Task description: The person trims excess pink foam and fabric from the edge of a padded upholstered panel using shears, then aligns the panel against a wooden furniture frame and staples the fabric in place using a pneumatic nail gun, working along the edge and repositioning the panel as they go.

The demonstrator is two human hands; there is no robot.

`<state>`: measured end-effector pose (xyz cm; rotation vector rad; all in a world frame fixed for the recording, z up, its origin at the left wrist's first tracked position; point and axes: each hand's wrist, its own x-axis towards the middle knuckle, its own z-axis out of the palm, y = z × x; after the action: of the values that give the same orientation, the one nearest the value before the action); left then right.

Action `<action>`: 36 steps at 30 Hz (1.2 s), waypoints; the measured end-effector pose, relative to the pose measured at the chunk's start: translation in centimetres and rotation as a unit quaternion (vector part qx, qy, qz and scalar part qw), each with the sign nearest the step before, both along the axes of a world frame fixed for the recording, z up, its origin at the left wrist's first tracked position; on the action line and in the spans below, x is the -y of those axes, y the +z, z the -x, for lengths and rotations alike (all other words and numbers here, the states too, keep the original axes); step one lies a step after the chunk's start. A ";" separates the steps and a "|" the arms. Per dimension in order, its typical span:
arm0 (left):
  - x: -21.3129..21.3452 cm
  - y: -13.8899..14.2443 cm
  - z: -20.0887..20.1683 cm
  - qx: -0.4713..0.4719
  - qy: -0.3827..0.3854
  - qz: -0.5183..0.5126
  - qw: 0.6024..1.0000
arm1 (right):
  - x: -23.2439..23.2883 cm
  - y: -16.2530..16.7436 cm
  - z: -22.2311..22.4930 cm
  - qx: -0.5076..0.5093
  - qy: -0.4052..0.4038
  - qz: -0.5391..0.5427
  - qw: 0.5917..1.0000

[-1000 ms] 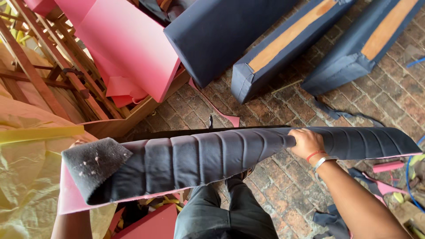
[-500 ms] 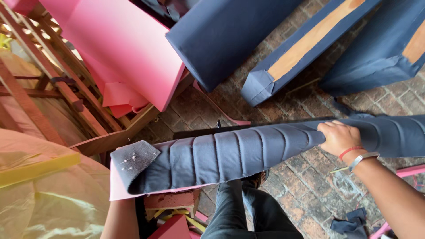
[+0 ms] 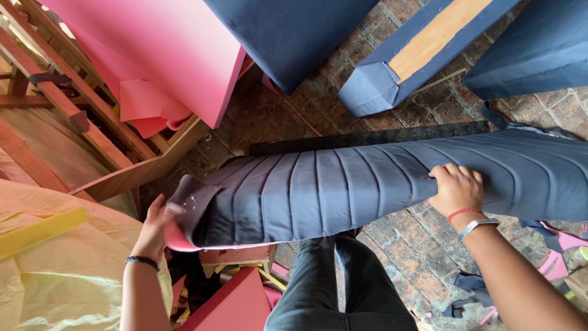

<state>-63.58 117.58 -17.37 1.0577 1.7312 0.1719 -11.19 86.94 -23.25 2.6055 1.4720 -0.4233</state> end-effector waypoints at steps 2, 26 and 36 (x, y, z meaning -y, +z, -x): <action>0.2 0.9 0.6 -0.302 -0.264 0.011 0.916 | 0.7 -0.4 0.2 -0.005 -0.016 0.023 1.000; 24.9 -8.3 -41.6 -0.085 -0.689 -0.187 0.695 | 10.2 -0.7 2.4 0.006 -0.302 -0.231 0.925; 33.2 -8.0 -39.1 -0.051 -0.724 -0.462 0.509 | 38.3 -6.0 19.7 -0.012 -0.651 -0.264 0.711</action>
<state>-24.48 84.34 -25.40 2.9807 0.1247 -0.0937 -30.89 48.62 -29.25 3.6484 -0.6843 -0.0802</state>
